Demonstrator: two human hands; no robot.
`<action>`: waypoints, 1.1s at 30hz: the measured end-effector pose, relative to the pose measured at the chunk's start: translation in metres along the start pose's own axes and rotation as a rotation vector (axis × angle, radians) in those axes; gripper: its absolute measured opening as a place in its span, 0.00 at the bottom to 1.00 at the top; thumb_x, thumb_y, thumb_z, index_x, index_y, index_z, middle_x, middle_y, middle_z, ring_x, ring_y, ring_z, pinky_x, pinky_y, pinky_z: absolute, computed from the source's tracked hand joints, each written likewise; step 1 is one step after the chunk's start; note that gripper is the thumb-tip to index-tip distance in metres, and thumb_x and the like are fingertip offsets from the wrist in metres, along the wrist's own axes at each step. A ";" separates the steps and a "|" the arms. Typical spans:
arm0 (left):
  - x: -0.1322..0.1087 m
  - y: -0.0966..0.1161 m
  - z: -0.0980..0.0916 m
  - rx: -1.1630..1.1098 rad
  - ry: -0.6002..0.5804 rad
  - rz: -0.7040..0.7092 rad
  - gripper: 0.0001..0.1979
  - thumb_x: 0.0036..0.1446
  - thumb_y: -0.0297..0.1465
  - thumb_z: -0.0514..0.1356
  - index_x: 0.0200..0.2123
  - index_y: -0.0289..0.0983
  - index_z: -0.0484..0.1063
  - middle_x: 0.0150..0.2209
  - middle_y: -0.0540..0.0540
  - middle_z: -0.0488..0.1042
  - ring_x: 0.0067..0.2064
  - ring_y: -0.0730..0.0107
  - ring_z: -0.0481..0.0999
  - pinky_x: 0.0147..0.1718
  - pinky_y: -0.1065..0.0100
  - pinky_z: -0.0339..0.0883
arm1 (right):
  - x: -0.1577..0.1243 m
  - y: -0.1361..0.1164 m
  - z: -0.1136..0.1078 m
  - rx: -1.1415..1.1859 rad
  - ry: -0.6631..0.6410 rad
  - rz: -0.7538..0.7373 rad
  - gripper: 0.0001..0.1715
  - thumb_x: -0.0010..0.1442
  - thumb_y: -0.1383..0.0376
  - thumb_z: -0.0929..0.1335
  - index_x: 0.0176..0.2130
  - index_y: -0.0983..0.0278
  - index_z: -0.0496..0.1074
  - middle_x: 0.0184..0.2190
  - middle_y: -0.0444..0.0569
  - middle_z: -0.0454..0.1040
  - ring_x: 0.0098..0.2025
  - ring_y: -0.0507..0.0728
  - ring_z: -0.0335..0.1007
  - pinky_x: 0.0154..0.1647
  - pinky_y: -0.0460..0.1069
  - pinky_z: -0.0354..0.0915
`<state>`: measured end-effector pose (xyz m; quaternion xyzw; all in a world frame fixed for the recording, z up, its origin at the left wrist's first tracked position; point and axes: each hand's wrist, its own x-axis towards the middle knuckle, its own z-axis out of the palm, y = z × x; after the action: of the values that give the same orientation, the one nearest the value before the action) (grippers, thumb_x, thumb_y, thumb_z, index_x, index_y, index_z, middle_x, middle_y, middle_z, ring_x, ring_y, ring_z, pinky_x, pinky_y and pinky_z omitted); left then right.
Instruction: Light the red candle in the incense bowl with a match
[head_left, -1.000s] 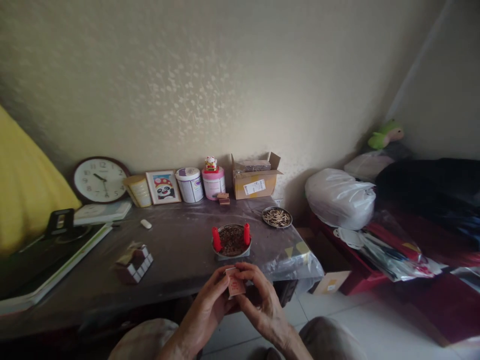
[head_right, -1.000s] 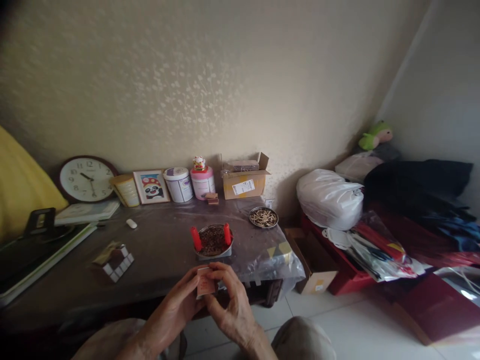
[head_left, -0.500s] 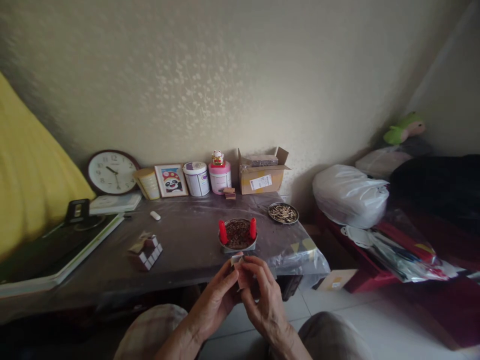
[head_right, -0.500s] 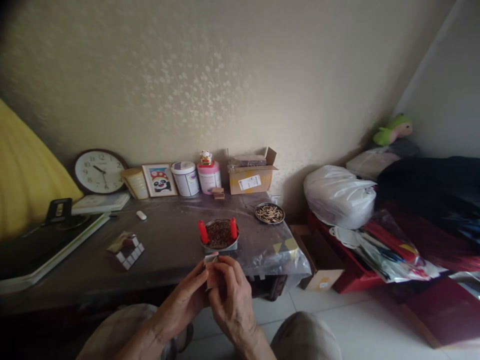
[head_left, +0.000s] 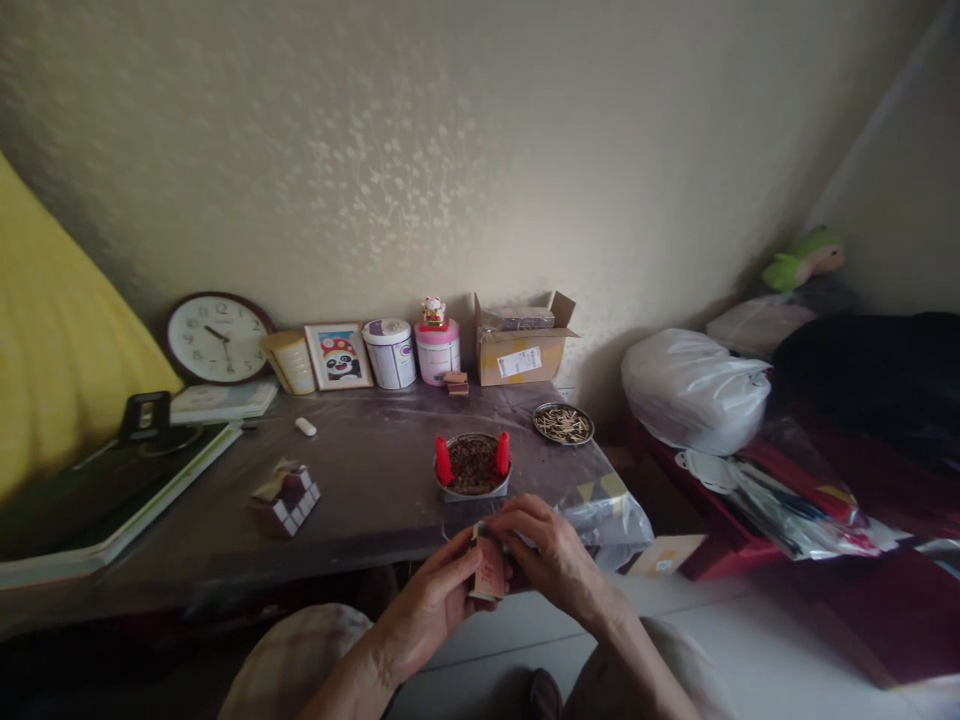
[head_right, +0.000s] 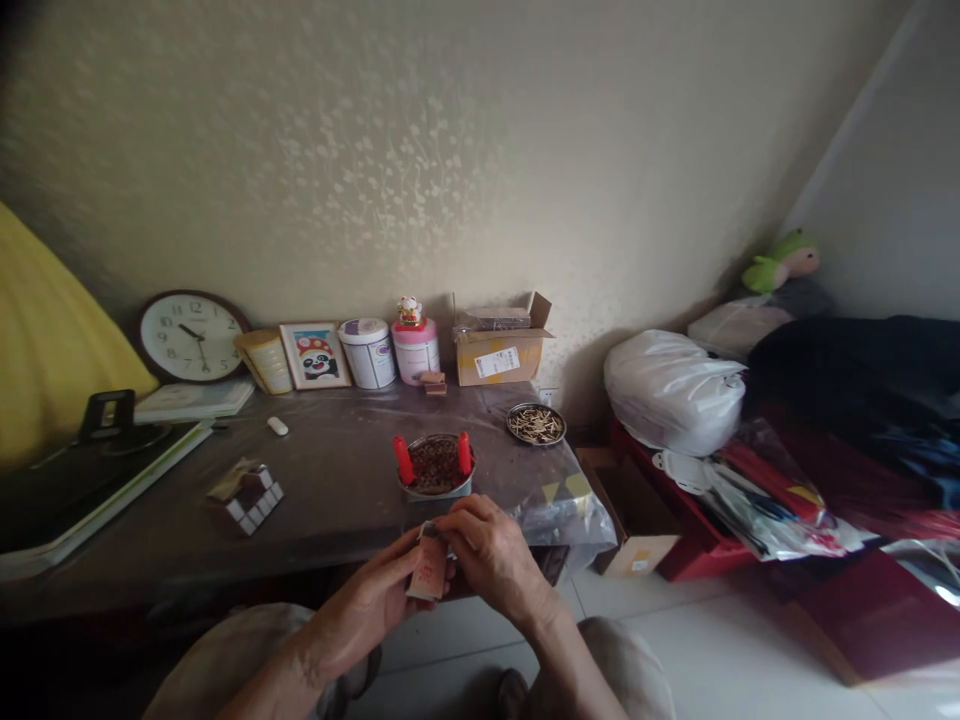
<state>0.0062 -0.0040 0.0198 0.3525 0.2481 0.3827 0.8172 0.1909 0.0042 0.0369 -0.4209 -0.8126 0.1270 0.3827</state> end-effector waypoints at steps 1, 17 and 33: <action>0.000 -0.001 0.000 0.015 -0.001 -0.004 0.13 0.59 0.35 0.59 0.46 0.40 0.75 0.38 0.44 0.77 0.41 0.66 0.74 0.36 0.68 0.62 | 0.001 0.000 0.000 -0.040 -0.048 -0.020 0.12 0.66 0.68 0.62 0.41 0.60 0.75 0.39 0.49 0.74 0.40 0.54 0.72 0.43 0.48 0.69; -0.002 -0.003 0.002 0.122 -0.034 -0.109 0.13 0.58 0.35 0.59 0.44 0.37 0.74 0.34 0.42 0.78 0.35 0.66 0.75 0.31 0.68 0.60 | 0.001 -0.010 -0.018 -0.312 -0.363 -0.042 0.04 0.59 0.71 0.66 0.33 0.63 0.71 0.33 0.45 0.72 0.29 0.51 0.69 0.29 0.43 0.61; 0.002 0.004 0.001 0.158 0.167 0.023 0.17 0.58 0.33 0.51 0.50 0.38 0.63 0.30 0.46 0.78 0.21 0.72 0.72 0.19 0.71 0.54 | -0.012 -0.002 -0.004 0.184 0.113 0.242 0.07 0.61 0.65 0.65 0.34 0.62 0.73 0.28 0.44 0.73 0.30 0.53 0.71 0.32 0.46 0.66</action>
<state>0.0061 -0.0013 0.0230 0.3856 0.3404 0.3995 0.7589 0.1967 -0.0067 0.0343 -0.4855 -0.7180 0.2221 0.4466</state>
